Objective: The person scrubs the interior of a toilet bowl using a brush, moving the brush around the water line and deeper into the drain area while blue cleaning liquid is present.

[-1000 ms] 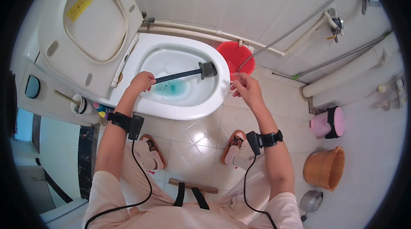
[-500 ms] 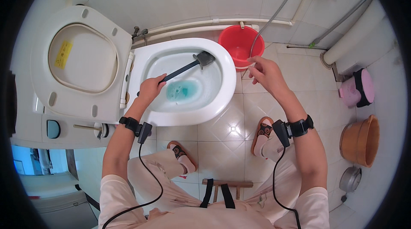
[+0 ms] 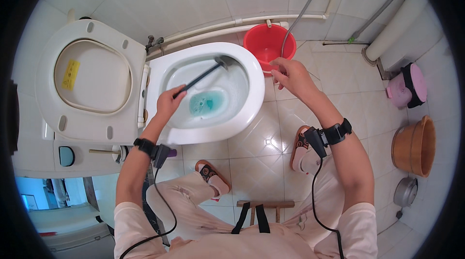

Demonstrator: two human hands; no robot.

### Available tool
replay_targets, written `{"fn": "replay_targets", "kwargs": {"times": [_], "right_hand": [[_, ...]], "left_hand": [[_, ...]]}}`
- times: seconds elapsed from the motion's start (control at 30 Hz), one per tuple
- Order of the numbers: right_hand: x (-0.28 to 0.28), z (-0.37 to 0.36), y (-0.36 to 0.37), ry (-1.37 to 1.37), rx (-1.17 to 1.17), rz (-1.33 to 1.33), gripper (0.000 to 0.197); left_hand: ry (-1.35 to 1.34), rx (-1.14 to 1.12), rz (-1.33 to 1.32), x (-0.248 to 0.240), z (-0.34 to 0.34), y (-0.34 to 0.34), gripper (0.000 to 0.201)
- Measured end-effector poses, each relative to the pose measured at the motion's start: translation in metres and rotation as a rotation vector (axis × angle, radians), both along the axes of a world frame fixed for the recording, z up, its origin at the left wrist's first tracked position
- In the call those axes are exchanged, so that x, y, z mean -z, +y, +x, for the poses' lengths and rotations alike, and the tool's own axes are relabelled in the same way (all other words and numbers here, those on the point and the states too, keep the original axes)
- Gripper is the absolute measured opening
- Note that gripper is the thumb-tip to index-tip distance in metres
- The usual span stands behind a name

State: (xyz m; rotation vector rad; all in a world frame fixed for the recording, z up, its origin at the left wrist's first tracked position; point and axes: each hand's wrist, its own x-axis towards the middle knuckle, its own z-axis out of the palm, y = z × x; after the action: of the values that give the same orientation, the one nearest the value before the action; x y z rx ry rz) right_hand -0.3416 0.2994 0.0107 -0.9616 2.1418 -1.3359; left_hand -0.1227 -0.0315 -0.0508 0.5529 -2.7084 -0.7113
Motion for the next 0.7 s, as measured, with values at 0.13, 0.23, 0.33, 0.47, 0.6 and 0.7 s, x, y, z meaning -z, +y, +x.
{"fn": "replay_targets", "kwargs": {"times": [0.13, 0.23, 0.33, 0.47, 0.6, 0.7], "right_hand": [[-0.004, -0.001, 0.000, -0.024, 0.022, -0.012, 0.022], [-0.003, -0.004, 0.003, -0.015, 0.029, 0.016, 0.021], [0.001, -0.006, 0.006, -0.014, 0.026, 0.031, 0.021], [0.004, -0.010, 0.011, -0.021, 0.023, -0.007, 0.022], [-0.003, -0.005, 0.008, -0.042, 0.044, -0.018, 0.023], [-0.005, -0.008, 0.013, -0.008, 0.032, -0.013, 0.022]], "left_hand": [[-0.069, -0.104, 0.152, 0.016, 0.009, -0.002, 0.031], [-0.058, -0.074, 0.279, 0.023, 0.008, 0.006, 0.032], [-0.047, 0.004, 0.331, 0.017, 0.008, 0.020, 0.032], [-0.114, 0.011, 0.323, 0.020, 0.004, 0.009, 0.032], [-0.135, -0.093, 0.447, 0.035, 0.011, -0.009, 0.032], [-0.149, -0.056, 0.537, 0.033, 0.021, 0.000, 0.036]]}}
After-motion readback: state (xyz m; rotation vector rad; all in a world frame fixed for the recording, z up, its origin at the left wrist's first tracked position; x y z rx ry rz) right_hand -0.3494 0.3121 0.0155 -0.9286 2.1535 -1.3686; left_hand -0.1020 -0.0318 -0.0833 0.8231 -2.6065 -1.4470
